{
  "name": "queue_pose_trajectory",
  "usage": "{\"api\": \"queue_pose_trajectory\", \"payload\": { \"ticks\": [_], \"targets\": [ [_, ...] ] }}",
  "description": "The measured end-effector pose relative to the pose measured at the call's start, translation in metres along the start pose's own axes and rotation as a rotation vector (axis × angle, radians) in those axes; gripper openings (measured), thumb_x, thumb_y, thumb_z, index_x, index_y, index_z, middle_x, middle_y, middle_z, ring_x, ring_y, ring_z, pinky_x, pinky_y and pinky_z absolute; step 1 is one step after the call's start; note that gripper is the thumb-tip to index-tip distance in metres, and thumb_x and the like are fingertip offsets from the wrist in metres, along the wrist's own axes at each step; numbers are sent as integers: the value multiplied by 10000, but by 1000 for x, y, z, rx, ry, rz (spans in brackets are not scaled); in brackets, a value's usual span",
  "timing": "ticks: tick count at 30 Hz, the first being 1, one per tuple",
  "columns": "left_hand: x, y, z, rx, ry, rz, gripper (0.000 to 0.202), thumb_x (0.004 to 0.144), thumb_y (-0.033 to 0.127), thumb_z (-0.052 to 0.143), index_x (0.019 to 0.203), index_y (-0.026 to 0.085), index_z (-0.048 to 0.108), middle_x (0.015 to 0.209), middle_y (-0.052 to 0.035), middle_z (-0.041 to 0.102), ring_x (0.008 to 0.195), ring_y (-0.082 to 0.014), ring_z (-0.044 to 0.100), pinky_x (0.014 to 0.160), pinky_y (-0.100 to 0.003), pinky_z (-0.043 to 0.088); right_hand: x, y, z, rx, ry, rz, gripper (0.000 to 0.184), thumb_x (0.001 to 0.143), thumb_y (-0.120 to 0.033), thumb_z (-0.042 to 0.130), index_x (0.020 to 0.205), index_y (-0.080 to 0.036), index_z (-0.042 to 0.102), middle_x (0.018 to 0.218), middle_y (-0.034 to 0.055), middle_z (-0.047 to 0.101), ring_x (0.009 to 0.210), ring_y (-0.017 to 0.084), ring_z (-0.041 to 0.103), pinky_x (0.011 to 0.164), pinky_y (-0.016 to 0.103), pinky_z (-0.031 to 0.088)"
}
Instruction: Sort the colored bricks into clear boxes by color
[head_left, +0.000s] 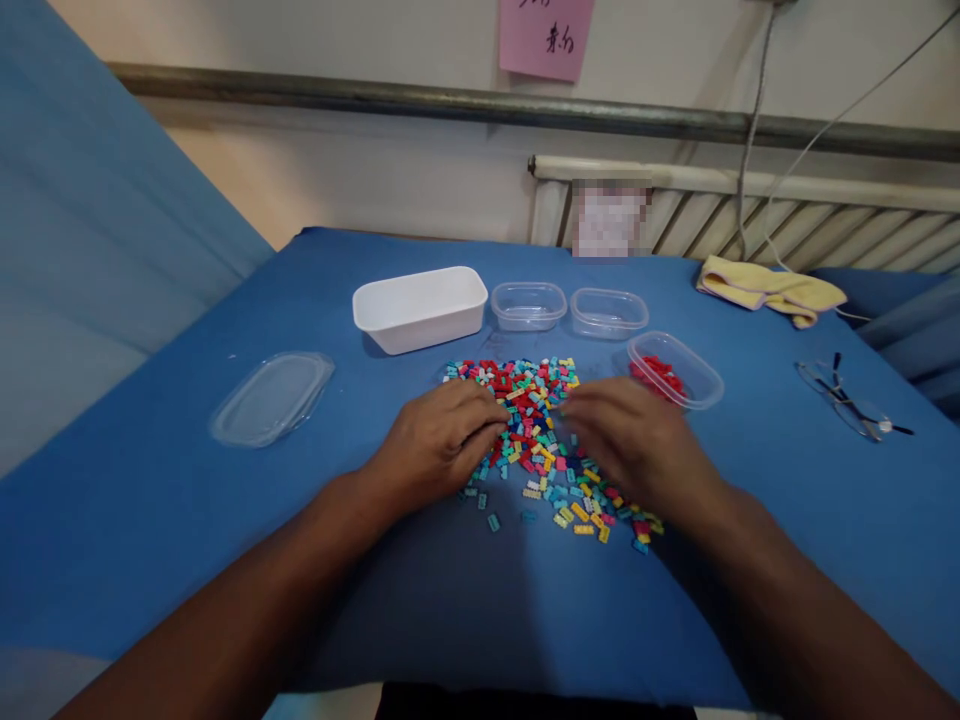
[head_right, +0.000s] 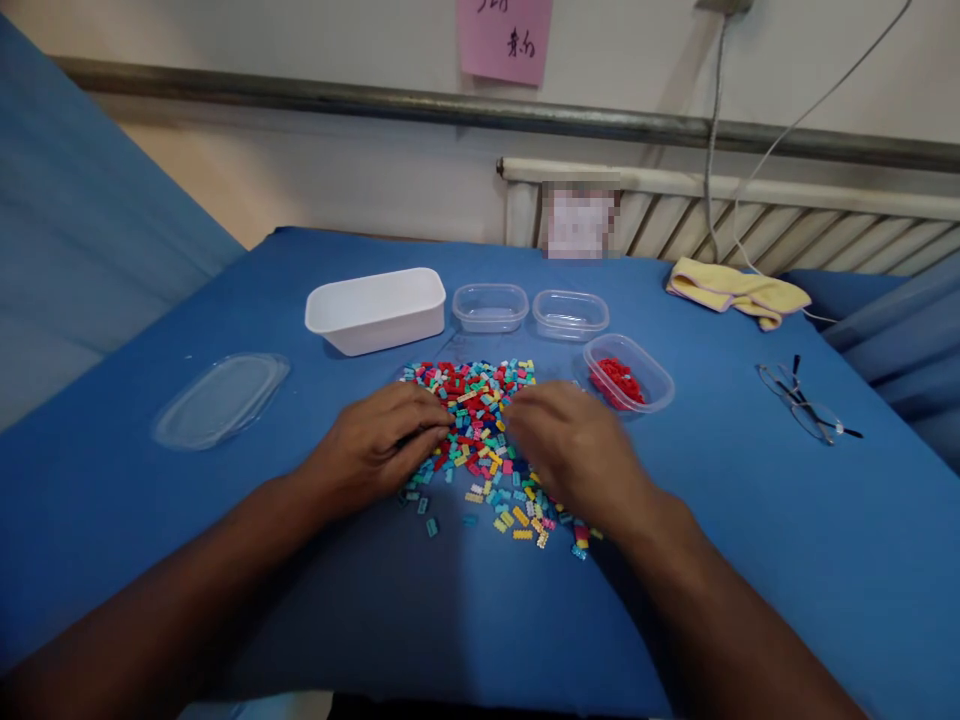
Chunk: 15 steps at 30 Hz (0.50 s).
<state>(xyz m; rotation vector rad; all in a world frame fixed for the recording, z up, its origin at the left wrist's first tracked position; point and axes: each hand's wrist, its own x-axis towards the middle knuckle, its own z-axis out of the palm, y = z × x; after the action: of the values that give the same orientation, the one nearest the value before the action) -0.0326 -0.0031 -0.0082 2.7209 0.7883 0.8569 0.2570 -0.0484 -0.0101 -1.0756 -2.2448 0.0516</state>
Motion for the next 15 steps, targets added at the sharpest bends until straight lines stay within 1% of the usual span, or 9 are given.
{"api": "queue_pose_trajectory", "payload": {
  "ticks": [1,2,4,5,8,12,15],
  "targets": [
    [0,0,0,1,-3,-1,129,1061,197,636,1126,177,745,1028,-79,769,967,-202,715,875,-355,594,5,-9,8,39,-56,-53,190,1078,-204,624,1215,-209,755,1265,120,768,1118,251,714,965,410,586],
    [1,0,0,1,-4,2,128,1059,195,637,1125,176,746,1024,-79,768,966,-203,715,877,-357,594,9,-16,16,49,-106,-96,181,1084,-210,616,1186,-205,766,1234,117,771,1093,252,710,955,414,584],
    [2,1,-1,1,5,19,121,1054,183,642,1118,170,743,1014,-76,768,958,-201,714,875,-356,593,15,-23,24,42,-193,-120,181,1093,-218,604,1128,-199,781,1140,106,774,1039,250,699,930,408,577],
    [2,2,-1,2,13,29,115,1051,177,646,1114,167,742,1011,-75,769,952,-199,714,870,-352,592,15,-22,25,26,-224,-115,182,1092,-210,601,1100,-196,783,1083,98,771,1001,246,693,911,402,572],
    [3,5,-3,11,35,43,103,1045,169,655,1105,166,739,1012,-71,773,949,-194,713,859,-336,588,8,-10,16,-12,-265,-50,177,1073,-161,600,1058,-190,773,1001,91,759,945,237,688,870,379,562],
    [3,6,-4,23,31,40,102,1048,167,651,1093,175,743,1022,-66,775,952,-191,711,852,-326,586,-9,10,0,-28,-256,20,172,1068,-166,592,1103,-191,759,1050,103,773,966,246,718,853,376,572],
    [3,6,-2,18,22,52,105,1046,161,648,1081,164,747,1017,-72,771,937,-189,709,849,-329,586,-12,11,-3,-35,-235,29,159,1066,-174,601,1123,-185,749,1053,104,781,959,253,724,854,392,578]
  ]
}}
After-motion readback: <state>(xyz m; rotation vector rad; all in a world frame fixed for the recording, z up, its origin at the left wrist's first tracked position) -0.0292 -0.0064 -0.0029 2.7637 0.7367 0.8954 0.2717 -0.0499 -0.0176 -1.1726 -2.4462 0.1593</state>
